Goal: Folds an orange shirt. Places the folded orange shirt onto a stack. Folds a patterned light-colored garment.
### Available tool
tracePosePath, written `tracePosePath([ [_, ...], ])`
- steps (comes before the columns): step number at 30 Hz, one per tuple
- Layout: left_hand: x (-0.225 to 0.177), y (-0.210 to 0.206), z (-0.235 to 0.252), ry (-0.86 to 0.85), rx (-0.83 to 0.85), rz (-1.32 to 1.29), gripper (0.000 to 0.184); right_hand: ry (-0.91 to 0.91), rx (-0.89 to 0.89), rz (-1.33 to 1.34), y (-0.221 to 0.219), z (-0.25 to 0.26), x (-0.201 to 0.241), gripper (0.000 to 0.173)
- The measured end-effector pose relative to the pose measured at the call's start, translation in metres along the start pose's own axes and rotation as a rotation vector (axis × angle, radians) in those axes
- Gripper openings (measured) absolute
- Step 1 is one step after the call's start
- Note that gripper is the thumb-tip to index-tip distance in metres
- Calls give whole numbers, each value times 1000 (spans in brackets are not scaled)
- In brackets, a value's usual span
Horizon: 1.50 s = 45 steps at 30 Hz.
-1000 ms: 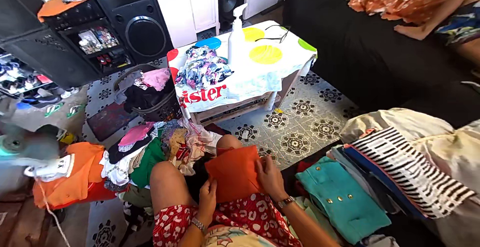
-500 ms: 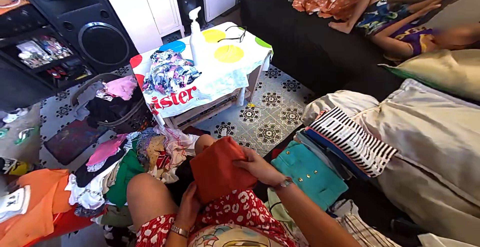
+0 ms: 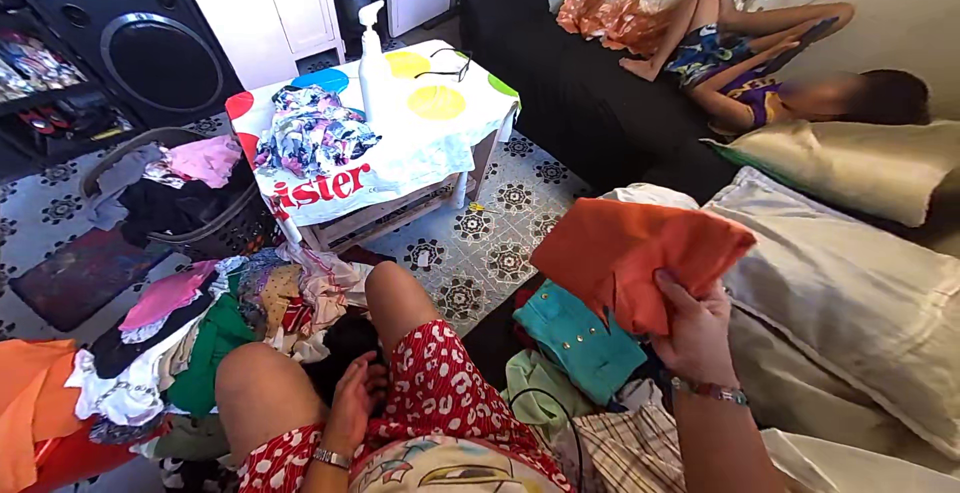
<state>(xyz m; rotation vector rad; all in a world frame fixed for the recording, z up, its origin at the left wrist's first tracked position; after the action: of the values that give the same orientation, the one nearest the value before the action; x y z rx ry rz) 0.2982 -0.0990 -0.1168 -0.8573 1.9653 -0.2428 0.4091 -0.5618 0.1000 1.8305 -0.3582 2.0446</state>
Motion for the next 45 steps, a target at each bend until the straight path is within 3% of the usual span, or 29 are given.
tracePosePath([
  [3,1,1,1,6,-9,3,38,-241,-18,41,35,-20,-95,31],
  [6,0,0,0,13,-18,11,36,-688,-158,-38,60,-70,-199,35],
  [8,2,2,-1,23,-29,19,36,-841,-259,-142,72,-91,-232,37],
  [9,2,2,-1,23,-31,25,35,-816,-305,-230,76,-91,-231,42],
  [13,3,3,0,30,-39,56,35,-501,-338,-701,76,-68,-167,92],
  [15,6,4,0,41,-50,74,32,-263,-357,-985,68,-58,-134,86],
  [17,9,5,1,54,-59,91,31,77,-320,-1192,44,-50,-109,69],
  [20,10,6,-2,63,-76,98,30,407,-118,-1297,2,-46,-111,59],
  [24,8,7,-1,59,-82,101,30,163,300,-1374,-17,-46,-195,68],
  [27,9,8,-3,67,-82,109,29,16,401,-1400,-19,-43,-196,66],
  [30,9,5,-3,70,-66,119,29,-21,431,-1374,-27,-37,-168,61],
  [34,10,4,-2,72,-57,130,28,297,389,-1095,-69,-24,-84,58],
  [38,9,3,1,61,-60,150,28,723,418,-630,-130,-51,69,64],
  [41,6,3,-1,52,-69,166,28,882,529,-22,-151,-93,185,80],
  [42,6,3,-2,50,-70,170,29,837,542,203,-152,-103,213,73],
  [43,6,4,-2,46,-70,170,29,757,516,385,-151,-108,230,53],
  [45,9,9,-1,45,-65,168,29,561,435,406,-139,-114,233,26],
])
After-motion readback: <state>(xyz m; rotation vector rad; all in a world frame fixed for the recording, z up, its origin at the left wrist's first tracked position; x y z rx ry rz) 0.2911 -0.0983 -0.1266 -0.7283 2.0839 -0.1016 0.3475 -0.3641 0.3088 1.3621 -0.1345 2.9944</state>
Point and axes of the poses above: each hand's wrist, its own z-axis towards the middle knuckle, its own y-axis out of the back of the hand, x = y × z, the point moved 9 cm from there along z, towards the middle knuckle, and after that the axes turned 13 degrees about -z, right-handed, at the moved point
